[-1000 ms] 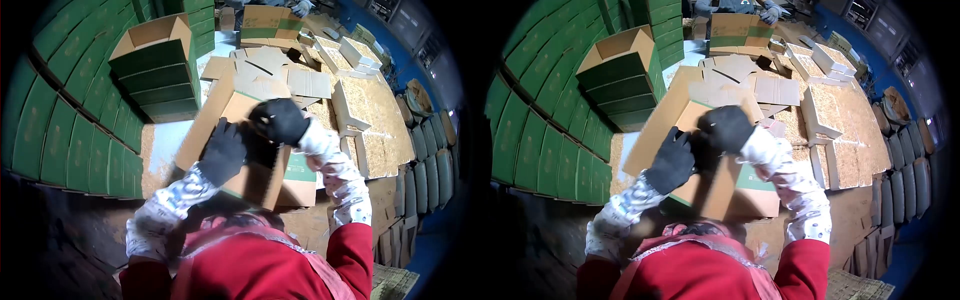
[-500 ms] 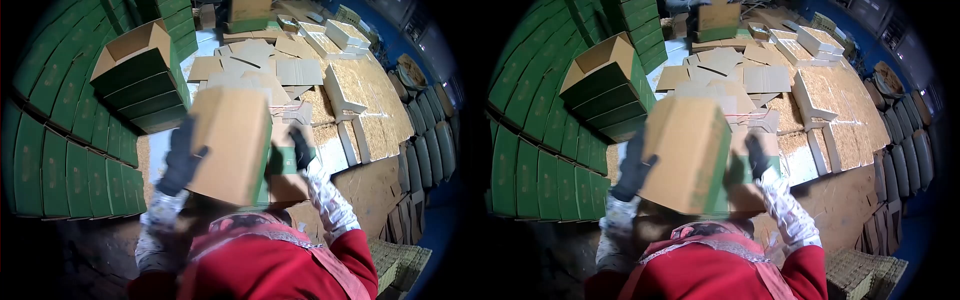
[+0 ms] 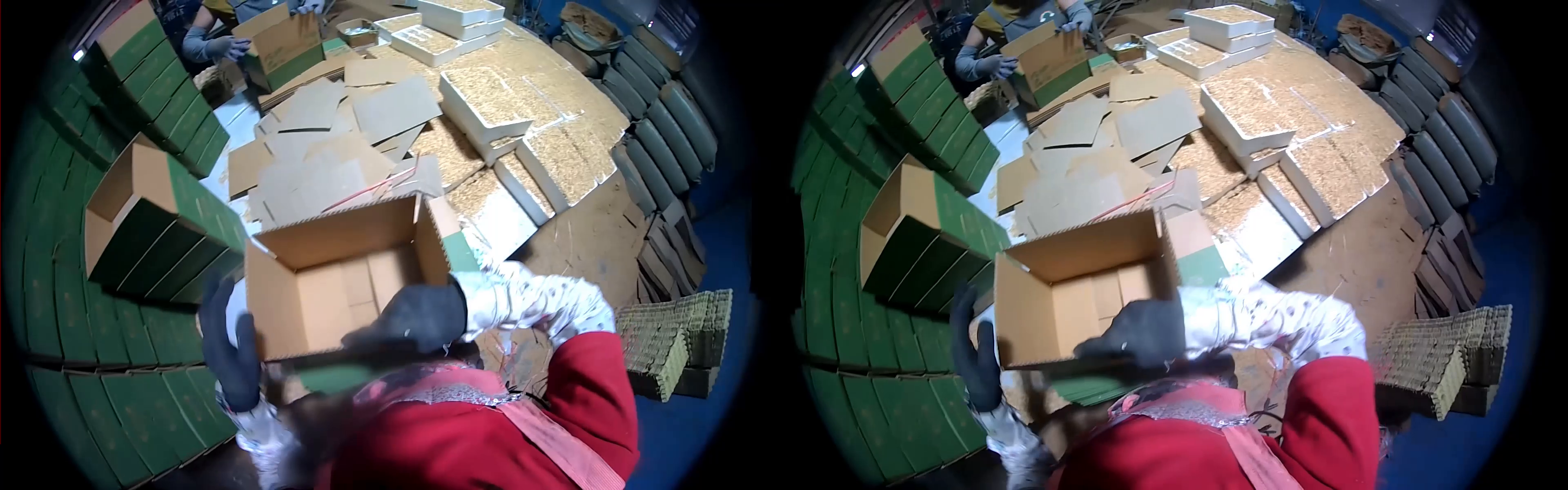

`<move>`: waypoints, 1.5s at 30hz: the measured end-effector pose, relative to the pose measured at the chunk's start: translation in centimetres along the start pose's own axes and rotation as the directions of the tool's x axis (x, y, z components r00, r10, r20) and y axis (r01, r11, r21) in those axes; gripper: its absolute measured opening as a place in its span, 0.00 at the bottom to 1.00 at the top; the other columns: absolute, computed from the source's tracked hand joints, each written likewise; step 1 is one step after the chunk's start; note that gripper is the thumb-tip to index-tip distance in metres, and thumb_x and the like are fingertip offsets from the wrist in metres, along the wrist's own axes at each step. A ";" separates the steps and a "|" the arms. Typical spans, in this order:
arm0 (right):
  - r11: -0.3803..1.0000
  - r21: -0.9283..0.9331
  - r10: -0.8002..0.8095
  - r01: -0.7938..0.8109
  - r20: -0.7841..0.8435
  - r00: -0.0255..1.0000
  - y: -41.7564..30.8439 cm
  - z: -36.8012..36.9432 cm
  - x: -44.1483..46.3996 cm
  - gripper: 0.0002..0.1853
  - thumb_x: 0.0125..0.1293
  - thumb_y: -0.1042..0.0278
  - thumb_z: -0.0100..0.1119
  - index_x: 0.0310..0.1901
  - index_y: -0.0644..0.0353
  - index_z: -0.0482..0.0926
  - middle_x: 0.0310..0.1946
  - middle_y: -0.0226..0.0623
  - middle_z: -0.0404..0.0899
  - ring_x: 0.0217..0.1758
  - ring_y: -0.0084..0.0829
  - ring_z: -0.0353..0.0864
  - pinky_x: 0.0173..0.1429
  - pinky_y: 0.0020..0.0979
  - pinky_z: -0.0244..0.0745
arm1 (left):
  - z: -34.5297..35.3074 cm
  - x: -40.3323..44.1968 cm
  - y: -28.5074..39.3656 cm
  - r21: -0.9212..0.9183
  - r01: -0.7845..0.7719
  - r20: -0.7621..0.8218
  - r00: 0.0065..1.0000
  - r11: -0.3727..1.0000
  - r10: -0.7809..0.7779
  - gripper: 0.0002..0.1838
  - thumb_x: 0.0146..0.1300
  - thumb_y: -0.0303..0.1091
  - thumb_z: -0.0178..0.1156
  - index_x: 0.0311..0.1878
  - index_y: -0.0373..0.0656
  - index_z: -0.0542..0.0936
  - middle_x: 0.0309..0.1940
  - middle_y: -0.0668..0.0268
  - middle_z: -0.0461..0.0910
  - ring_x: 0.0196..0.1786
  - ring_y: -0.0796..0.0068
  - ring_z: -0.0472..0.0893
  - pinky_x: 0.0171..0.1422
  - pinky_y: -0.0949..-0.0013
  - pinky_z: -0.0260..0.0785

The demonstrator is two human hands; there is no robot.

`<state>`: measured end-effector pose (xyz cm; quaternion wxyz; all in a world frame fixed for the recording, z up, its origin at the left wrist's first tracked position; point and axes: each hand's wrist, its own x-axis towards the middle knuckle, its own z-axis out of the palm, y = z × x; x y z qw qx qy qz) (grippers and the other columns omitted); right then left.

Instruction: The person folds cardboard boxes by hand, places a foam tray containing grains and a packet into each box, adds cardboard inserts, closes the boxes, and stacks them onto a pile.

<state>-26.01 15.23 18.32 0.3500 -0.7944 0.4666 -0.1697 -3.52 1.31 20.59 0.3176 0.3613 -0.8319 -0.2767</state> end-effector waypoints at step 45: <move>0.444 0.896 0.685 0.027 -0.358 0.635 -2.0 0.3 -7.4 0.51 0.41 0.74 0.59 0.68 0.55 0.41 0.64 0.37 0.55 0.65 0.32 0.56 0.65 0.33 0.54 | 10.5 1.2 -11.1 -0.913 0.246 0.290 0.952 0.325 0.093 0.22 0.70 0.31 0.32 0.64 0.31 0.53 0.64 0.58 0.57 0.66 0.72 0.57 0.69 0.72 0.49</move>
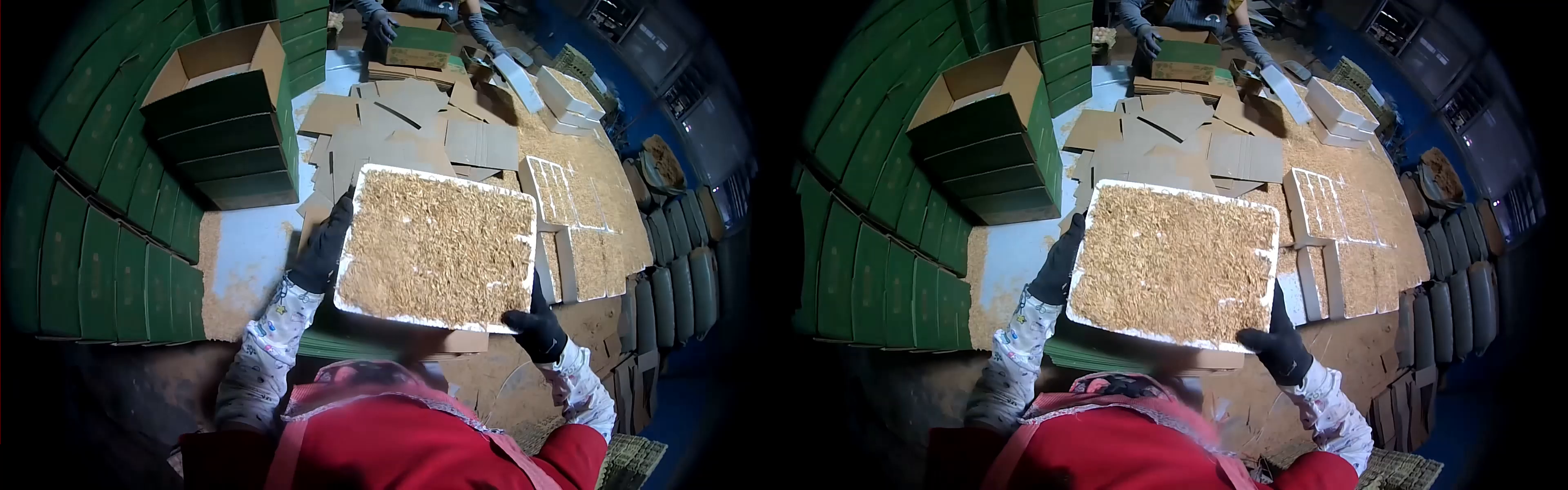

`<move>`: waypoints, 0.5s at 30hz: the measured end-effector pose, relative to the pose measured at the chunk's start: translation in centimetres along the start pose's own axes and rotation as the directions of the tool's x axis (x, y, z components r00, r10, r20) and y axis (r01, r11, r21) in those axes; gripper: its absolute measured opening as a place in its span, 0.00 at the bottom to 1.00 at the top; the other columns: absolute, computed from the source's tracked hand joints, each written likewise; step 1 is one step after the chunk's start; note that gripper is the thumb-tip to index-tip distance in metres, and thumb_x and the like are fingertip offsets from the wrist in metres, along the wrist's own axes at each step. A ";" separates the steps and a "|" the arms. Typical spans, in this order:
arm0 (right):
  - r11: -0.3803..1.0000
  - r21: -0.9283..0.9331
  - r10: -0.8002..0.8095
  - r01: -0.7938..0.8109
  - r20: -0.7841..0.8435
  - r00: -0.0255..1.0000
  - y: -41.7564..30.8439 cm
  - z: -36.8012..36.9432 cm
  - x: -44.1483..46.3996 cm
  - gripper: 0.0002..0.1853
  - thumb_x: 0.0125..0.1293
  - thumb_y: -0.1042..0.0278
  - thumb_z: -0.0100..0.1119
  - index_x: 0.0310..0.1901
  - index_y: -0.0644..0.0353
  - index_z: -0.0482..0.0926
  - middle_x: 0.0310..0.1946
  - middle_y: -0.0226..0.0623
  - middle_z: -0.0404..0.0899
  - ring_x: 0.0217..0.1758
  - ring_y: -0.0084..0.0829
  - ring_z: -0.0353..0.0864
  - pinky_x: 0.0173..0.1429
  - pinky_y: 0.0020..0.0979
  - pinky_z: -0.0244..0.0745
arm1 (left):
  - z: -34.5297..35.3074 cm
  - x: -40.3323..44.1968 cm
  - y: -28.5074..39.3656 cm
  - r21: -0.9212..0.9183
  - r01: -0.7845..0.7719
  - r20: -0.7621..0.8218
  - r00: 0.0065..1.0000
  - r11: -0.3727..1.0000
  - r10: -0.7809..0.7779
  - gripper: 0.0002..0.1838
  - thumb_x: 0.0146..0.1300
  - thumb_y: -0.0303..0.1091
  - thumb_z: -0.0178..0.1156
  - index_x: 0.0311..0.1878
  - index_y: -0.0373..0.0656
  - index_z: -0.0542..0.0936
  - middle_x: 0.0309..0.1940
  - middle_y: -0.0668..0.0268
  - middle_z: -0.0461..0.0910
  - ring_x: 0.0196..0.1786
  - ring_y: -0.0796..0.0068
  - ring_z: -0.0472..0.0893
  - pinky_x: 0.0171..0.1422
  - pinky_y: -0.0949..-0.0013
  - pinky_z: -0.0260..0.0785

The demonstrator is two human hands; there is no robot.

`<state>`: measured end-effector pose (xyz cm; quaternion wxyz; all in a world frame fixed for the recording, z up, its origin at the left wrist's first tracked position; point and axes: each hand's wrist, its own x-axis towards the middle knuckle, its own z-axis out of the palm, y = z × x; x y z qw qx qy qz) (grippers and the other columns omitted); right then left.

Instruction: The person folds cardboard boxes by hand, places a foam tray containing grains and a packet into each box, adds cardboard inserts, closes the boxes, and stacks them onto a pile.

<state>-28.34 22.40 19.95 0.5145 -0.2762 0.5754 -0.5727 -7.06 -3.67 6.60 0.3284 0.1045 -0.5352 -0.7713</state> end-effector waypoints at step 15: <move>0.913 -0.381 0.186 -0.146 0.069 0.980 3.7 -2.9 3.8 0.47 0.51 0.74 0.61 0.67 0.57 0.40 0.61 0.41 0.57 0.61 0.31 0.60 0.60 0.30 0.61 | 2.5 4.6 1.9 0.584 0.081 -0.213 0.975 0.808 0.056 0.25 0.63 0.35 0.49 0.61 0.35 0.61 0.58 0.50 0.64 0.61 0.62 0.66 0.62 0.66 0.58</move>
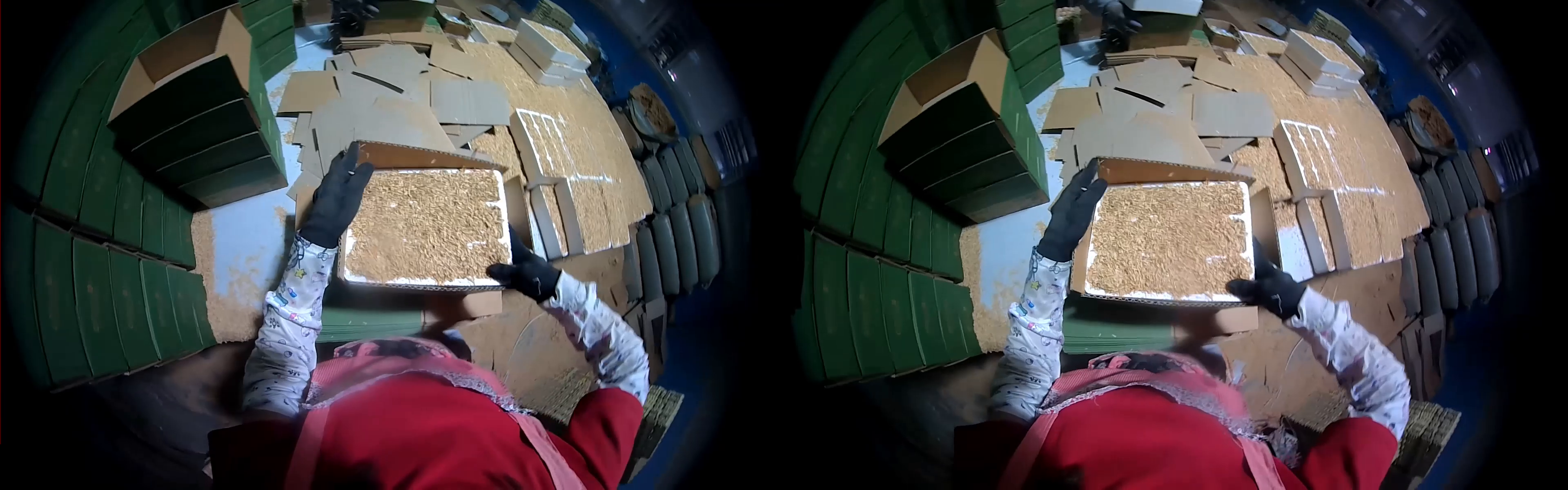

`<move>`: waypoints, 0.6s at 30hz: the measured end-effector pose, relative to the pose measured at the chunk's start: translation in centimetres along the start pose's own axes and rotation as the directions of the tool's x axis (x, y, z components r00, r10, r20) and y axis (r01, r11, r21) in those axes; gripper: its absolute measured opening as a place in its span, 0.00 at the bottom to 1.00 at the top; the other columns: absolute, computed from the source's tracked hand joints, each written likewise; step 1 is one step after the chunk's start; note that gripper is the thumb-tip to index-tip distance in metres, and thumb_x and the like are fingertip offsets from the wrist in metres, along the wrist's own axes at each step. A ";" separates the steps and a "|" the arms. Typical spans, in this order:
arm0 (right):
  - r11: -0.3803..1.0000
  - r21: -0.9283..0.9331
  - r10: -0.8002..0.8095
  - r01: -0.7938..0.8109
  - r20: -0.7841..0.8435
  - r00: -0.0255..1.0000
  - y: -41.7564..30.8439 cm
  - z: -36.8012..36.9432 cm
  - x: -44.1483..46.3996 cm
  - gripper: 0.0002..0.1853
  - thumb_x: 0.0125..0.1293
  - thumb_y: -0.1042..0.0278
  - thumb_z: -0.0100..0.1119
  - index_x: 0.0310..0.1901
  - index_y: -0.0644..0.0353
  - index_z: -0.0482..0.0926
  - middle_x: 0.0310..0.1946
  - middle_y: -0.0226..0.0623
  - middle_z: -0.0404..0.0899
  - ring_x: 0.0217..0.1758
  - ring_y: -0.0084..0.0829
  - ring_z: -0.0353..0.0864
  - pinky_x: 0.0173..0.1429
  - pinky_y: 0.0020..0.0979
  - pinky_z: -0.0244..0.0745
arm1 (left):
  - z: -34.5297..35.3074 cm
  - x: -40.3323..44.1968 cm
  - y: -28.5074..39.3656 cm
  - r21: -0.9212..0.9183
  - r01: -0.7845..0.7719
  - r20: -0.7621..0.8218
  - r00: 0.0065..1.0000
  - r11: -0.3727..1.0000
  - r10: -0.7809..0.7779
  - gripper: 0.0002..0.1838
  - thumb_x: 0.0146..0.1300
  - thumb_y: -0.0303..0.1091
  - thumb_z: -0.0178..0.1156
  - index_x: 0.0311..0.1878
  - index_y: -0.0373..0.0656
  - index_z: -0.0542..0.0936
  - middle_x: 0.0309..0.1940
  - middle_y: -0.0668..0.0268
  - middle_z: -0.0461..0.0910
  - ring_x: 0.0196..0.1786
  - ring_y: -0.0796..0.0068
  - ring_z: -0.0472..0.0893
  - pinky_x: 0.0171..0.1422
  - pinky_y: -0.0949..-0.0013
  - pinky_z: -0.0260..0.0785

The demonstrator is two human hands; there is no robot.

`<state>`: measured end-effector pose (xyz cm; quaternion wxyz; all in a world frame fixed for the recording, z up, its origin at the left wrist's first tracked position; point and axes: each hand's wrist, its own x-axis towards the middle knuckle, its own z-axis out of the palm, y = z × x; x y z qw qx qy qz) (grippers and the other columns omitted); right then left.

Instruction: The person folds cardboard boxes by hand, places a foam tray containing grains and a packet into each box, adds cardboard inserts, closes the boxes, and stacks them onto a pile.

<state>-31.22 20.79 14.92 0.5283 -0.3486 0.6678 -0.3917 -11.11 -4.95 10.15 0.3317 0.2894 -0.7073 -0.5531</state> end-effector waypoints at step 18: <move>0.699 -0.715 -0.610 -0.005 -0.600 0.518 -2.7 -4.3 1.0 0.06 0.52 0.70 0.61 0.27 0.59 0.74 0.17 0.38 0.74 0.17 0.30 0.74 0.23 0.29 0.66 | -2.5 14.8 -21.7 0.527 0.179 -0.088 0.984 0.831 -0.156 0.32 0.52 0.43 0.60 0.58 0.38 0.65 0.53 0.51 0.70 0.56 0.58 0.70 0.59 0.63 0.62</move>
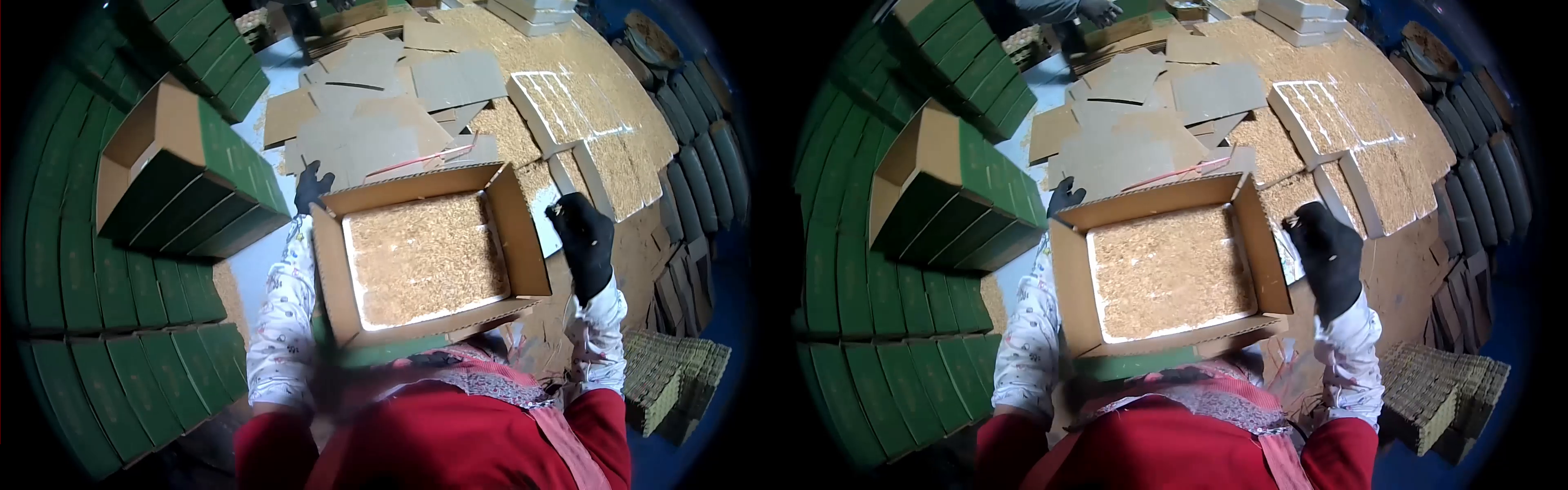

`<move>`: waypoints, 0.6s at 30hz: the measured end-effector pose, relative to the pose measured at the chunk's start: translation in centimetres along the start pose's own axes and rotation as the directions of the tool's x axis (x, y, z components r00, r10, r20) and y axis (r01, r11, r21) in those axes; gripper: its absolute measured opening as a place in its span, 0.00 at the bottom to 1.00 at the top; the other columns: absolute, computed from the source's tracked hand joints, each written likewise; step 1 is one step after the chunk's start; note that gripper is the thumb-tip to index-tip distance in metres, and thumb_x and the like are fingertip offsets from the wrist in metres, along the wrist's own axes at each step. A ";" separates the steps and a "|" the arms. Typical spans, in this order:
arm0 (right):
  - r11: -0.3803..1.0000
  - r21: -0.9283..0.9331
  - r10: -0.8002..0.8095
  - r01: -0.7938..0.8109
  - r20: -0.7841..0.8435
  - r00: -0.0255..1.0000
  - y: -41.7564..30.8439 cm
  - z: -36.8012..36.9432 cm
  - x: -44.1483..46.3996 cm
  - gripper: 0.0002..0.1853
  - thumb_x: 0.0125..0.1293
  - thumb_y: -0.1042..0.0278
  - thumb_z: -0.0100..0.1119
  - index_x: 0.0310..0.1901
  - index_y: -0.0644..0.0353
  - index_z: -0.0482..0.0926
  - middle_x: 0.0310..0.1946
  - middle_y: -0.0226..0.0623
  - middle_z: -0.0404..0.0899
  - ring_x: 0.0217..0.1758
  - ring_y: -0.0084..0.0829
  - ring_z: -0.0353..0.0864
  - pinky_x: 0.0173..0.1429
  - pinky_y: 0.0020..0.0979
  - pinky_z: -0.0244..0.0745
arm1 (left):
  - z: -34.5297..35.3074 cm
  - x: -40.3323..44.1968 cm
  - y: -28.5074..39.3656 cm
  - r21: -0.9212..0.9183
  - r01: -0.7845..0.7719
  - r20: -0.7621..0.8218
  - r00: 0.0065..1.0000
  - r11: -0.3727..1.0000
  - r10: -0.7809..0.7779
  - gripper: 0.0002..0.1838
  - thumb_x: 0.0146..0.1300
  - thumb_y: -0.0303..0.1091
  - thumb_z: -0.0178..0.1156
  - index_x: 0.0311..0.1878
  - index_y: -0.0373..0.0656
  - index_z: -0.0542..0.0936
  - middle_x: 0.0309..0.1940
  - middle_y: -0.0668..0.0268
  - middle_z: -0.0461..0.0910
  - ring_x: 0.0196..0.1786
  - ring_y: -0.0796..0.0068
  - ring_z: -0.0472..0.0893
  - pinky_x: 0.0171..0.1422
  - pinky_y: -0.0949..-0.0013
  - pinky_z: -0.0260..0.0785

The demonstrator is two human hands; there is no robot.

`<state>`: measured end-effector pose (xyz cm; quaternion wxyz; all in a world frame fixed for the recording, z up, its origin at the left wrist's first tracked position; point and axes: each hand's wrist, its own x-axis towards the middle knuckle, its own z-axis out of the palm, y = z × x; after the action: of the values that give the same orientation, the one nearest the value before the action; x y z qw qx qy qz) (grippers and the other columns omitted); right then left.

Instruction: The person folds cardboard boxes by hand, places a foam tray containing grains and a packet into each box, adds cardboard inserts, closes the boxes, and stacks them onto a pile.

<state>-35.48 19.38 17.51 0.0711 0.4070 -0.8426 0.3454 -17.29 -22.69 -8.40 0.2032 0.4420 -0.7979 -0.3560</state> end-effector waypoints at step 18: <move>0.872 -0.229 0.489 -0.432 0.419 0.765 21.8 16.8 -10.2 0.26 0.48 0.56 0.59 0.48 0.57 0.66 0.43 0.48 0.68 0.45 0.47 0.72 0.46 0.43 0.70 | 7.2 2.3 4.3 0.356 -0.123 0.324 0.946 0.926 0.001 0.21 0.56 0.35 0.59 0.51 0.38 0.70 0.36 0.57 0.76 0.30 0.73 0.73 0.28 0.72 0.63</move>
<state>-42.07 24.46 -10.63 -0.1956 0.2529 -0.9275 0.1939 -25.49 -20.31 -9.93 -0.0041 0.3835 -0.8867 -0.2582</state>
